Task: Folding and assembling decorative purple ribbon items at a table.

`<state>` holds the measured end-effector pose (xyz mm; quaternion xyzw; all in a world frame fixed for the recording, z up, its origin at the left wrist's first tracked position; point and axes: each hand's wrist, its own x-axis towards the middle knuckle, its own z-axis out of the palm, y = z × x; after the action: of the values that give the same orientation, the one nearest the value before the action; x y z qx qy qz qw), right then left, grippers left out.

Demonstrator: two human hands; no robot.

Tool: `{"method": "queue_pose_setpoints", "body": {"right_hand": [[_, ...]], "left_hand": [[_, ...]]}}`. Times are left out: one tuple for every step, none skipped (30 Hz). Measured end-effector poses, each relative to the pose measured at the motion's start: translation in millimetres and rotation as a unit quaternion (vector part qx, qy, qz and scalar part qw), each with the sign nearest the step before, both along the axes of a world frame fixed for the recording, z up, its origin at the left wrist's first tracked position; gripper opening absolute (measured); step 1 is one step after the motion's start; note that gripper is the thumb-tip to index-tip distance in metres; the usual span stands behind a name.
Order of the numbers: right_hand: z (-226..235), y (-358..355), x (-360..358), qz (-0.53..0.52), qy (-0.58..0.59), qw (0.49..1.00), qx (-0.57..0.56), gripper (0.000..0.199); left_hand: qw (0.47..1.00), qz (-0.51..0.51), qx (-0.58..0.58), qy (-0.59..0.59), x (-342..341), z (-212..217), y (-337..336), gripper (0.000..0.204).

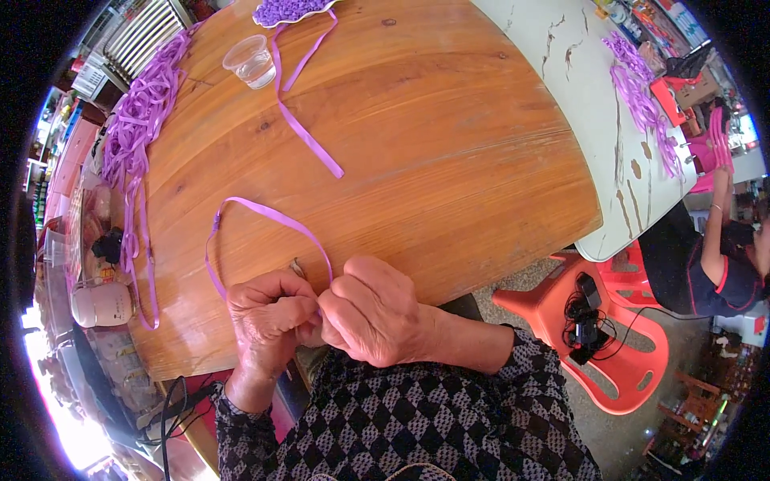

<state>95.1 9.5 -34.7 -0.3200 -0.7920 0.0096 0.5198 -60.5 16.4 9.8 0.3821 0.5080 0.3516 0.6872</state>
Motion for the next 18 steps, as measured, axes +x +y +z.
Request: {"method": "queue_pose_setpoints", "body": {"right_hand": [[-1,-1,0,-0.016,-0.004,0.999,0.028,0.01],[-3,-2,-1,-0.031,-0.008,0.998,0.056,0.008],[-3,-3,-1,-0.032,-0.009,0.998,0.056,0.008],[-4,-3,-1,-0.042,-0.007,0.996,0.079,0.007],[-4,-3,-2,-0.052,-0.006,0.994,0.101,0.007],[-5,-3,-3,-0.05,-0.005,0.994,0.101,0.007],[-5,-3,-3,-0.048,0.003,0.993,0.103,0.007],[-4,-3,-3,-0.046,0.01,0.993,0.105,0.006],[-4,-3,-2,-0.046,0.01,0.993,0.105,0.006],[-3,-3,-1,-0.023,0.021,0.997,0.069,0.007],[-3,-3,-1,0.0,0.031,0.999,0.032,0.008],[-3,-2,0,0.0,0.031,0.999,0.032,0.008],[-3,-2,0,0.025,0.054,0.998,-0.005,0.009],[-3,-1,1,0.05,0.076,0.995,-0.042,0.01],[-2,-1,1,0.05,0.076,0.995,-0.042,0.01],[-1,-1,1,0.052,0.086,0.994,-0.049,0.011],[0,-1,1,0.054,0.096,0.992,-0.056,0.011],[1,-1,1,0.054,0.096,0.992,-0.055,0.011]], "left_hand": [[1.0,-0.001,0.0,0.0,1,1,1,0.004],[0.999,0.004,-0.036,-0.024,2,4,2,0.004],[0.996,0.009,-0.071,-0.048,3,5,3,0.003],[0.996,0.01,-0.071,-0.047,2,4,3,0.003],[0.994,0.006,-0.087,-0.068,0,2,3,0.002],[0.991,0.002,-0.104,-0.09,-1,0,3,0.002],[0.991,0.003,-0.103,-0.09,-2,-1,4,0.002],[0.985,0.002,-0.125,-0.122,-3,-2,4,0.003],[0.977,0.0,-0.146,-0.154,-3,-3,5,0.004],[0.977,0.001,-0.146,-0.154,-4,-4,4,0.004],[0.982,-0.002,-0.134,-0.133,-4,-4,4,0.005],[0.986,-0.004,-0.121,-0.111,-4,-5,4,0.005],[0.986,-0.004,-0.121,-0.111,-5,-5,3,0.005],[0.982,0.002,-0.13,-0.134,-5,-5,3,0.005],[0.978,0.007,-0.139,-0.158,-5,-6,2,0.006],[0.978,0.008,-0.139,-0.158,-5,-7,1,0.006],[0.969,0.016,-0.156,-0.192,-4,-8,0,0.006],[0.958,0.024,-0.172,-0.227,-4,-9,-1,0.006]]}}
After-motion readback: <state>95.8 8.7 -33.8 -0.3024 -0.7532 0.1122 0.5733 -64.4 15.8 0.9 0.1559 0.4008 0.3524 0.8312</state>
